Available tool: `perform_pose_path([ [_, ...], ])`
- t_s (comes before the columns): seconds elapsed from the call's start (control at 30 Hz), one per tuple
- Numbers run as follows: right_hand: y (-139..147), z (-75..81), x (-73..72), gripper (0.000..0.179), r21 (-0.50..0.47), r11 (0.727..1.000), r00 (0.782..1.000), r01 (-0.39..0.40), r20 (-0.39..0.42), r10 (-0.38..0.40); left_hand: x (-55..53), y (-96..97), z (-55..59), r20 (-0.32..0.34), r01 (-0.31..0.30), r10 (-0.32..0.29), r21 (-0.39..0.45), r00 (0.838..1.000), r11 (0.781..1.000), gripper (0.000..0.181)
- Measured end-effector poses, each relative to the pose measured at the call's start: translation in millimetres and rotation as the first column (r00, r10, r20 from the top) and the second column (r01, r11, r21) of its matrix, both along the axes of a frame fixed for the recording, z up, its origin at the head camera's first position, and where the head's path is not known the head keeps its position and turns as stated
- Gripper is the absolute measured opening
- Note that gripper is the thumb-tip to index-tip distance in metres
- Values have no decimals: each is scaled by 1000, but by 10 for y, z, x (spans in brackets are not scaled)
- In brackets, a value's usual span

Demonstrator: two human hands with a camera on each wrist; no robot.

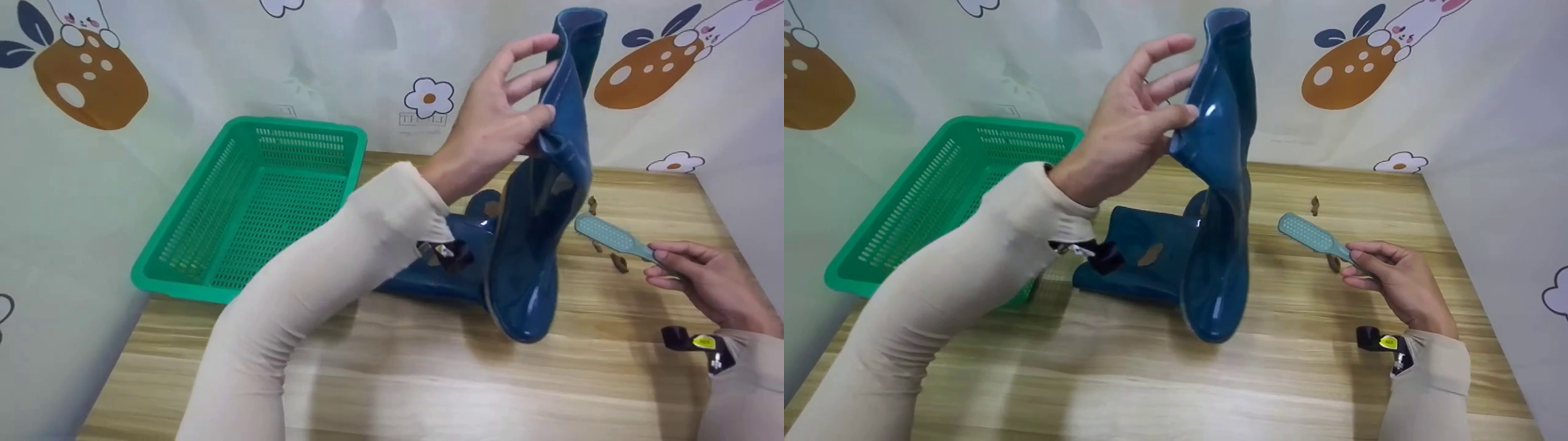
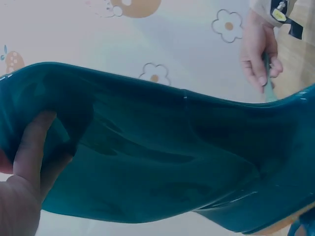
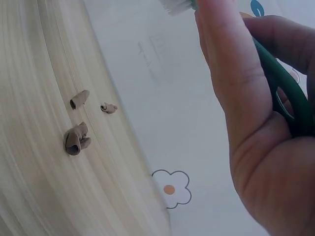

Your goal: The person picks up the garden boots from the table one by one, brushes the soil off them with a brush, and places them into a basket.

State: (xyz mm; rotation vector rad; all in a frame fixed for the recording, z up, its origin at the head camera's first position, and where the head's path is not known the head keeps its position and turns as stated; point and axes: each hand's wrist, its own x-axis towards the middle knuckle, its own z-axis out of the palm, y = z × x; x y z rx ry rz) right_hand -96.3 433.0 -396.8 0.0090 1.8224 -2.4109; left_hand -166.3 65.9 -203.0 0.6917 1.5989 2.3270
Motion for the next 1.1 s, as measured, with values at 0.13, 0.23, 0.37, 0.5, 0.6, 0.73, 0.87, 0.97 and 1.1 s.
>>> perform_pose_path([
  [0.13,-12,-14,-27,25,-71,996,999,-46,-17,45,-52,-137,59,-12,15,-15,-30,1000,999,53],
  [0.23,-34,-22,-57,26,-81,995,998,-58,-20,57,-80,-251,88,-34,5,-7,-57,999,998,52],
  [0.37,-59,-32,-89,26,-88,993,997,-74,-25,72,-113,-394,123,-52,-35,31,-70,998,997,51],
  [0.5,-75,-46,-104,26,-95,992,996,-89,-27,87,-151,-512,155,-74,-73,68,-66,995,995,51],
  [0.6,-81,-57,-113,26,-88,991,995,-99,-22,98,-184,-582,180,-84,-108,101,-77,991,991,51],
  [0.73,-80,-71,-117,26,-67,993,995,-96,-8,95,-233,-673,210,-90,-163,154,-109,984,981,52],
  [0.87,-71,-78,-113,25,-49,996,997,-73,4,73,-282,-771,226,-102,-220,208,-127,973,967,56],
  [0.97,-68,-85,-112,25,-51,996,997,-78,10,78,-315,-878,246,-105,-257,244,-129,964,958,60],
  [1.1,-64,-95,-116,25,-51,995,996,-90,11,91,-359,-1094,299,-90,-291,281,-131,956,948,54],
])
